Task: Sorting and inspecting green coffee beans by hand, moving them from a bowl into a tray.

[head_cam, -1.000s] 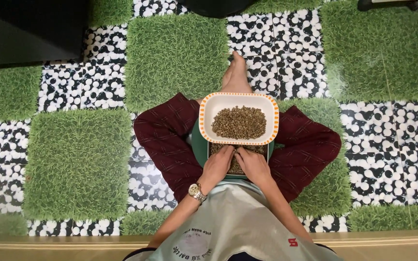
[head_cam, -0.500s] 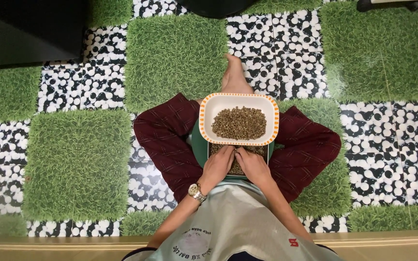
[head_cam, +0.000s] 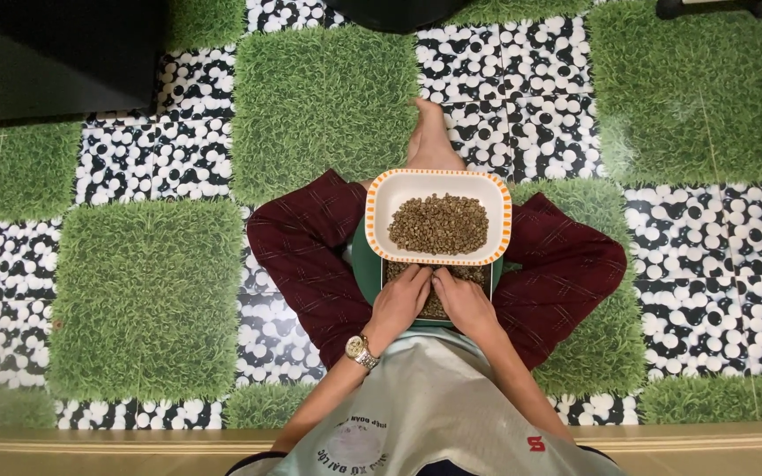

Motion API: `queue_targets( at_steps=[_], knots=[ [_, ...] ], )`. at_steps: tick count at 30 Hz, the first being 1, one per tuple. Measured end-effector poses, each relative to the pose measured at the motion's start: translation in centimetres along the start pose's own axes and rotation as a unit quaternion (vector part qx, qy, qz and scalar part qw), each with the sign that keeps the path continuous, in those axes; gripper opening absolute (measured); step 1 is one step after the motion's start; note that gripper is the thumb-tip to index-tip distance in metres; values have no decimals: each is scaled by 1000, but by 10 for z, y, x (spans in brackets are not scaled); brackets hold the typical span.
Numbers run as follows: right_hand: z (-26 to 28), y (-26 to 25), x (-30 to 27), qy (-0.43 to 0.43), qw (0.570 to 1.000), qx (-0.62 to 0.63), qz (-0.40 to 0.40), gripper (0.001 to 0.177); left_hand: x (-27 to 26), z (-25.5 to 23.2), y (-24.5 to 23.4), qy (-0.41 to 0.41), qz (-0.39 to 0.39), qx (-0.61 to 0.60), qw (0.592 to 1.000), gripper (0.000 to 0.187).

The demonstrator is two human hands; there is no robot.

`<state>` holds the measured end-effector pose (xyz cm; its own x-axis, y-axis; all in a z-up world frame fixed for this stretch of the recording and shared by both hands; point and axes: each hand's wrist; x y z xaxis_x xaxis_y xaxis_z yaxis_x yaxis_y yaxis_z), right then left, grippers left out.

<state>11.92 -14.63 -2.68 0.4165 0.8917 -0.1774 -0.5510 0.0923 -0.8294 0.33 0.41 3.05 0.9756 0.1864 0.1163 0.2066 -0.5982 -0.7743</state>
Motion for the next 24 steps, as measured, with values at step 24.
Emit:
queue_targets(
  at_steps=[24],
  knots=[
    [23,-51,-6,9,983,135,-127,21,1,4,7,-11,-54,-88,995,26]
  ],
)
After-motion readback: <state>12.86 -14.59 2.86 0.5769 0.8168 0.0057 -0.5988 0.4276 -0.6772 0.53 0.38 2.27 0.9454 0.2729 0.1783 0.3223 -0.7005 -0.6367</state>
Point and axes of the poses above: each hand's wrist, its own x-axis towards the middle knuckle, its own y-axis out of the palm, z = x × y, and after that the axes turned 5 degrees about z, right-handed
